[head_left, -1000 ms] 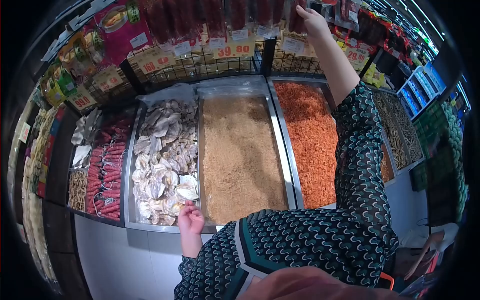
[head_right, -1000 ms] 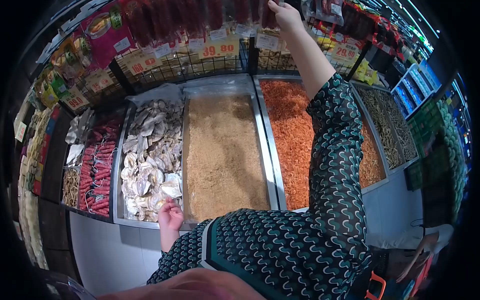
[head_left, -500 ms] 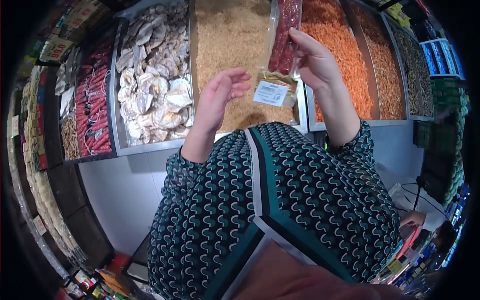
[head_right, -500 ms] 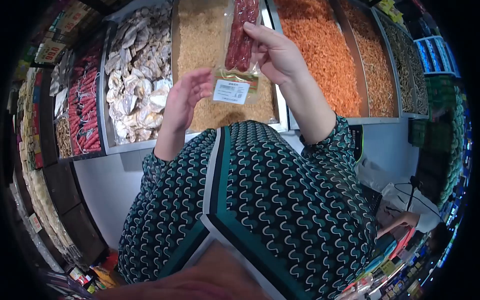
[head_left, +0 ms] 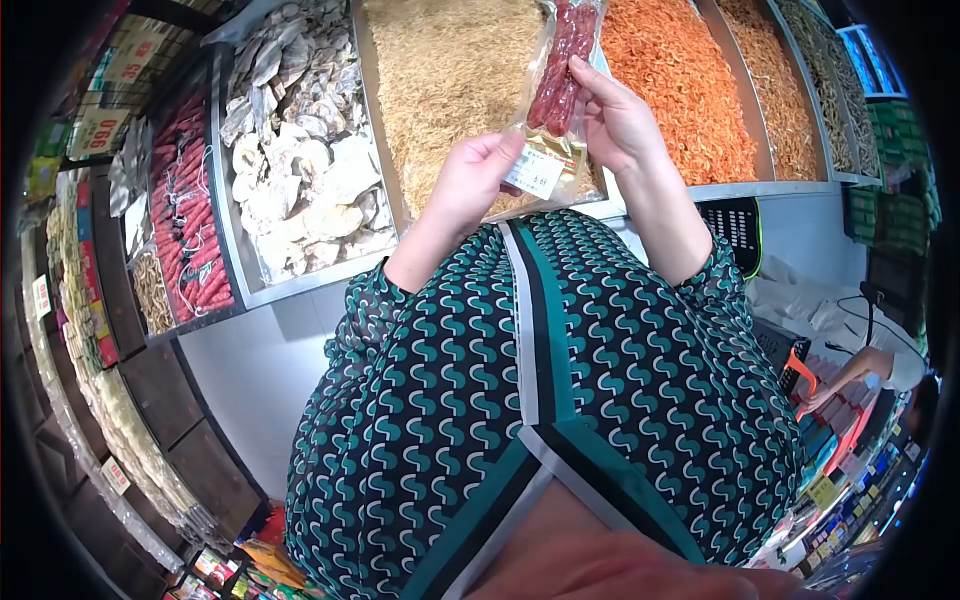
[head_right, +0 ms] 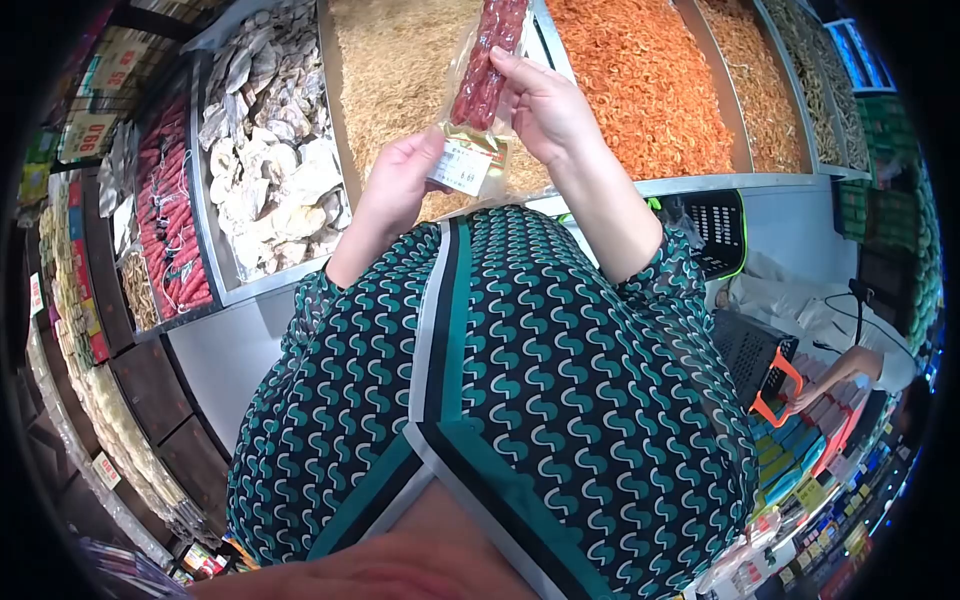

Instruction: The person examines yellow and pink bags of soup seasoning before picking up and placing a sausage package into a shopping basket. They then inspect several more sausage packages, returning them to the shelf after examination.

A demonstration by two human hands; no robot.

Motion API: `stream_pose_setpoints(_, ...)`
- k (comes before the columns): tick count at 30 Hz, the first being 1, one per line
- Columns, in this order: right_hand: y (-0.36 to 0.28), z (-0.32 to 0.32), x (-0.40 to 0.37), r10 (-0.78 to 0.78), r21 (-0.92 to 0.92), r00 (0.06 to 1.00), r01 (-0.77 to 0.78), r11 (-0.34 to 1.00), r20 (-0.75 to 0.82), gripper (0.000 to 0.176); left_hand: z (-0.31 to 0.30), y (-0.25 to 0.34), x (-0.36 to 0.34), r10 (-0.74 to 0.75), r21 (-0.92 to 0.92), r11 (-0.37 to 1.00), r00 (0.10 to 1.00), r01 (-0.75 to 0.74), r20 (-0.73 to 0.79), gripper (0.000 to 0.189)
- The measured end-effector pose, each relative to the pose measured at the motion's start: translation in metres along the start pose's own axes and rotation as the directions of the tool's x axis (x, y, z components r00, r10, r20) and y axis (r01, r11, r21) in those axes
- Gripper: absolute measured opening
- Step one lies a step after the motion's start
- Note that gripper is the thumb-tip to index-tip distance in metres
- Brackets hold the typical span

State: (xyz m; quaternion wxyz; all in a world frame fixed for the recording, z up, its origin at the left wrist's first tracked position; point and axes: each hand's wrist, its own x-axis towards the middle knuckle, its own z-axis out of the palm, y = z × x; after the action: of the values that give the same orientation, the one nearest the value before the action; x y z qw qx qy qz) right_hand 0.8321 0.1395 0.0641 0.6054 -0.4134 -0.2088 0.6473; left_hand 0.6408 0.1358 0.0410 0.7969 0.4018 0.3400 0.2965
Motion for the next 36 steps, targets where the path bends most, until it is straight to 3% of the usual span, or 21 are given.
stream_pose_setpoints(1, 0.0, -0.002, 0.0, 0.0, -0.001, 1.0, 0.0, 1.0, 0.003, 0.022, 0.0, 0.001, -0.001, -0.052, -0.097, 0.994, 0.998, 0.048, -0.032, 0.018)
stream_pose_setpoints(5, 0.003, 0.0, 0.002, -0.005, 0.001, 0.999, 0.004, 1.0, 0.038, 0.022, -0.007, -0.009, -0.002, 0.024, -0.108, 0.994, 0.996, -0.033, -0.086, 0.027)
stream_pose_setpoints(7, 0.005, 0.003, 0.001, -0.005, 0.004, 0.999, 0.005, 1.0, 0.035, 0.021, -0.014, -0.016, 0.003, 0.181, 0.139, 0.974, 0.983, -0.177, -0.017, 0.035)
stream_pose_setpoints(8, 0.005, 0.005, 0.0, -0.007, 0.002, 0.999, 0.007, 1.0, 0.035, 0.021, -0.016, -0.02, 0.004, 0.182, 0.138, 0.974, 0.983, -0.178, -0.018, 0.035)
stream_pose_setpoints(11, 0.006, 0.002, 0.004, 0.005, -0.007, 1.0, -0.005, 1.0, 0.014, 0.022, -0.013, -0.015, 0.002, 0.171, 0.091, 0.982, 0.985, -0.168, -0.03, 0.033)
stream_pose_setpoints(13, 0.005, 0.003, 0.004, 0.018, -0.013, 1.0, -0.018, 1.0, -0.01, 0.022, -0.003, -0.005, 0.0, 0.023, -0.243, 0.968, 0.989, -0.058, -0.146, 0.024)
stream_pose_setpoints(17, 0.005, 0.006, 0.004, -0.023, 0.015, 1.0, 0.022, 1.0, 0.01, 0.02, -0.006, -0.005, 0.0, 0.007, -0.112, 0.994, 0.997, -0.016, -0.075, 0.023)
stream_pose_setpoints(19, 0.007, 0.004, 0.004, -0.04, 0.023, 0.999, 0.041, 0.999, -0.004, 0.02, 0.001, -0.002, -0.002, 0.052, 0.055, 0.997, 0.998, -0.051, -0.022, 0.023)
stream_pose_setpoints(26, 0.011, -0.002, 0.005, -0.051, -0.016, 0.999, 0.051, 0.999, -0.02, 0.019, -0.002, -0.014, 0.007, 0.039, 0.011, 0.999, 0.997, -0.039, -0.064, 0.019)
stream_pose_setpoints(28, 0.011, 0.001, 0.005, -0.06, -0.016, 0.998, 0.06, 0.998, -0.036, 0.019, -0.005, -0.014, 0.009, -0.02, -0.097, 0.995, 0.997, 0.013, -0.073, 0.017)
stream_pose_setpoints(32, 0.011, 0.004, 0.001, -0.052, -0.004, 0.997, 0.052, 0.999, -0.058, 0.021, -0.006, -0.016, 0.007, 0.003, -0.077, 0.997, 0.999, -0.007, -0.052, 0.017)
stream_pose_setpoints(34, 0.012, 0.006, -0.001, -0.029, -0.016, 0.998, 0.028, 0.999, -0.063, 0.024, -0.005, -0.017, 0.007, 0.136, 0.289, 0.95, 0.99, -0.116, -0.048, 0.021)
stream_pose_setpoints(36, 0.014, 0.011, -0.003, -0.015, -0.042, 0.996, 0.012, 0.999, -0.085, 0.025, -0.006, -0.012, 0.004, 0.15, 0.467, 0.88, 0.985, -0.091, -0.09, 0.023)
